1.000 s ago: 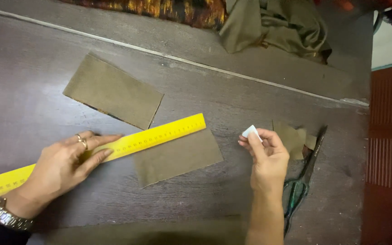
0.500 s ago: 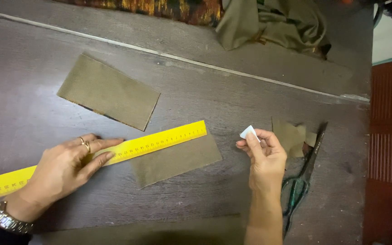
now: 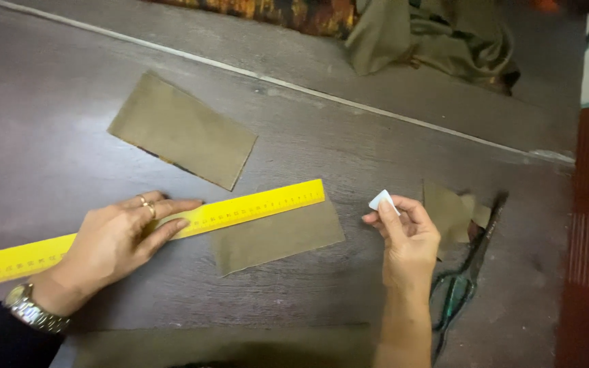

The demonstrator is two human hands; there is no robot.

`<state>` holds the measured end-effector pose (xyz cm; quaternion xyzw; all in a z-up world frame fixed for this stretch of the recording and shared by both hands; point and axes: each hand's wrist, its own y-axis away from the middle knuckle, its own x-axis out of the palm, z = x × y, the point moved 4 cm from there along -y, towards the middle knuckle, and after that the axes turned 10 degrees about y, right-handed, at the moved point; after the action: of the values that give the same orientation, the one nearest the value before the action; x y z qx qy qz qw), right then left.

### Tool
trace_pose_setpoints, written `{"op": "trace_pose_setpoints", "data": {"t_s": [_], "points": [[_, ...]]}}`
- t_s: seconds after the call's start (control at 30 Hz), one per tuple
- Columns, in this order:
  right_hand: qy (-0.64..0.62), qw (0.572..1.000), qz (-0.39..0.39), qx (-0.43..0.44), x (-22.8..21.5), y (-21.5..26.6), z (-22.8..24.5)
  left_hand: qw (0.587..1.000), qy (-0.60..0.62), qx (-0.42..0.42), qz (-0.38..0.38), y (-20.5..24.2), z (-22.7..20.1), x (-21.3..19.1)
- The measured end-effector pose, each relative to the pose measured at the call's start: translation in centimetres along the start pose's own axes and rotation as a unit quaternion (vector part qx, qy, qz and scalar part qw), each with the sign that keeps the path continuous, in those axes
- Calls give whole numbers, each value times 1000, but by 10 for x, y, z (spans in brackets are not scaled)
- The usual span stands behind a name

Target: The person measures and marks a piece of olive-green fabric using a yellow ruler and white chalk. They then use scissors to cut the fabric along the marked lines, repeating the process to create multiple rectangular pieces.

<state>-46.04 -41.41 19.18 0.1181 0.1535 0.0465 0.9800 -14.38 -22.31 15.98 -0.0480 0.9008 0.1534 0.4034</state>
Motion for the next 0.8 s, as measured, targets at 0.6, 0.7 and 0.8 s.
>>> {"op": "trace_pose_setpoints", "data": {"t_s": [0.6,0.7,0.8], "points": [[120,991,13,-53,13,11,11,994,14,107,-34,3,-6,-1],[119,992,7,-49,11,8,3,993,10,112,-35,4,-6,-1],[118,991,9,-65,12,8,0,994,1,103,-29,4,-5,0]]}}
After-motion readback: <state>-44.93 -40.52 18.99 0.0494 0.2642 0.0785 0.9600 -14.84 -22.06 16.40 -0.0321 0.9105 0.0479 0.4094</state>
